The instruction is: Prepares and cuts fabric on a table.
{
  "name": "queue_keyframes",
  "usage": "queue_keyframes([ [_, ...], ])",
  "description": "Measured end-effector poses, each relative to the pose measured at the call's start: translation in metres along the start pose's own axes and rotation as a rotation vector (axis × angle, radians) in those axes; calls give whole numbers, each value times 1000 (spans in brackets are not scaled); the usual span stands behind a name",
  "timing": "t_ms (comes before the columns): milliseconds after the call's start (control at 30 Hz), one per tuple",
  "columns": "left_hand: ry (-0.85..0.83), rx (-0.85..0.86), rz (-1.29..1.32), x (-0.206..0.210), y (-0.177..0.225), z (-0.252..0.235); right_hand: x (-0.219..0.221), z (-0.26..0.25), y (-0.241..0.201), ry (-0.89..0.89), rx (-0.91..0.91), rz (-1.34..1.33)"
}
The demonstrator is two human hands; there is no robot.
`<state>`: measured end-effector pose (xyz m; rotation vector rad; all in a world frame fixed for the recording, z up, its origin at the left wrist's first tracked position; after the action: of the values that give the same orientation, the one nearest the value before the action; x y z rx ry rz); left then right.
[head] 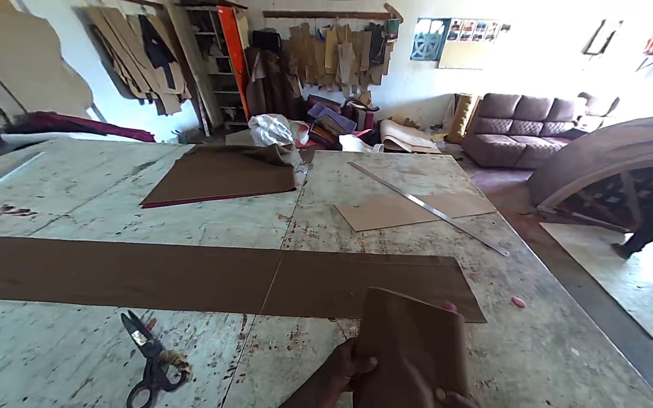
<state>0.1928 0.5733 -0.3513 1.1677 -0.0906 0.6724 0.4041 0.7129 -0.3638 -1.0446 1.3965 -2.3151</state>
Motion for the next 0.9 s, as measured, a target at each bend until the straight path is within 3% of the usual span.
queue_keyframes([
  [100, 205, 4, -113, -53, -13, 3, 38, -45, -46, 63, 22, 113],
  [200, 372, 121, -212, -100, -16, 20, 74, -120, -99, 77, -37, 156],
  [367, 569, 290, -450, -148, -9, 41, 101, -271, -197, 0, -282, -51],
  [433, 616, 306, -612, -165, -9, 39, 93, -322, -215, 46, -295, -62],
  [533, 678, 397, -897, -192, -7, 36, 59, -357, -179, 290, -270, 310],
  [667, 749, 451, -1157, -223, 2, 24, 36, -340, -91, 223, -329, 1188],
  [733, 801, 415, -1283, -236, 5, 16, 15, -320, -51, 159, -415, 1505],
  [833, 808, 316, -1387, -244, 19, 5, -21, -289, -22, 161, -530, 1766],
  [900, 828, 254, -1406, -251, 30, 3, -29, -284, -21, 155, -616, 1779],
])
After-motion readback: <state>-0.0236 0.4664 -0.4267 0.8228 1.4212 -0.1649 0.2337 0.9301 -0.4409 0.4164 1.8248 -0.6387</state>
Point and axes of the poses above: each hand's wrist, its own z-axis away from the middle knuckle, its own x-axis out of the palm, y = z × x, the point moved 8 cm from there along -z, towards the middle knuckle, and after that the axes turned 2 degrees about z, right-handed, at the moved point
